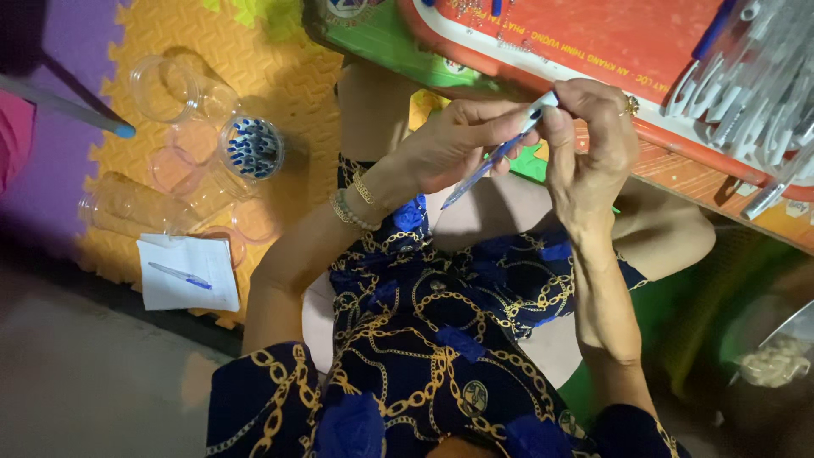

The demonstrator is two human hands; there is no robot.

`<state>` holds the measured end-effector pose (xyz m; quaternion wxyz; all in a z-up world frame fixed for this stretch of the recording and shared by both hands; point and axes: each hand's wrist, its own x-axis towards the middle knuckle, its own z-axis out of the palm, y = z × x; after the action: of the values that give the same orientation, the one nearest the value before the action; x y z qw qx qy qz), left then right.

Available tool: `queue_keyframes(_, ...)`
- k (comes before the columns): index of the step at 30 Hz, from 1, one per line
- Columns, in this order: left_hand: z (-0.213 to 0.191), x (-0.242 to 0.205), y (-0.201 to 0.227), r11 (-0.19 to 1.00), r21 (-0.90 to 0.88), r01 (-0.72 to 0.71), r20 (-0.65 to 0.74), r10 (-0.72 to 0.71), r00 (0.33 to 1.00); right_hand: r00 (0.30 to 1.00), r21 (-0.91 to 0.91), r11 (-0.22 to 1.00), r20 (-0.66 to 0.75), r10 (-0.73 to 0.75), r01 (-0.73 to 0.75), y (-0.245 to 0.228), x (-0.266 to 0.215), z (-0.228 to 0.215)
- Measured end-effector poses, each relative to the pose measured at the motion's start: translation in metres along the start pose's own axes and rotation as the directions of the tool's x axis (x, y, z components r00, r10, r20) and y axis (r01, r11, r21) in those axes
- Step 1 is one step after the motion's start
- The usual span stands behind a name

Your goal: The person assembles pens by hand, picking up blue barrels, inserting ink refills, and clicking on white caps while working over a cardboard tray on the floor.

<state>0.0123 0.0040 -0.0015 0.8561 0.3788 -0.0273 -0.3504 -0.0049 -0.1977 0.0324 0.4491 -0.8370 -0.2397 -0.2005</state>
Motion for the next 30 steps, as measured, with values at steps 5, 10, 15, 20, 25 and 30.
queue_keyframes(5,-0.006,0.011,-0.021,0.998,-0.057,0.012,-0.023,-0.013,1.0,1.0,-0.035,0.999,0.023,0.02,-0.019,0.008,-0.008,-0.005)
queue_keyframes(10,0.005,0.022,-0.012,0.991,-0.082,0.104,0.024,-0.103,0.994,0.994,0.191,0.981,-0.097,0.04,-0.021,0.046,-0.013,-0.008)
queue_keyframes(15,0.015,0.029,-0.014,0.994,0.012,0.107,0.014,-0.107,0.994,0.949,0.356,0.898,-0.079,0.305,-0.259,0.023,0.004,-0.024)
queue_keyframes(20,0.012,0.03,-0.018,0.979,-0.038,0.201,-0.054,-0.203,0.978,0.902,0.44,0.819,-0.044,0.429,-0.368,0.037,-0.001,-0.027)
queue_keyframes(25,0.005,0.031,-0.025,0.981,-0.089,0.173,-0.022,-0.175,0.984,0.907,0.414,0.833,-0.037,0.419,-0.368,0.031,-0.004,-0.024)
queue_keyframes(30,-0.005,0.04,-0.05,0.984,-0.155,0.091,-0.044,-0.099,0.994,0.978,0.226,0.969,-0.154,0.139,-0.102,0.053,-0.019,-0.006)
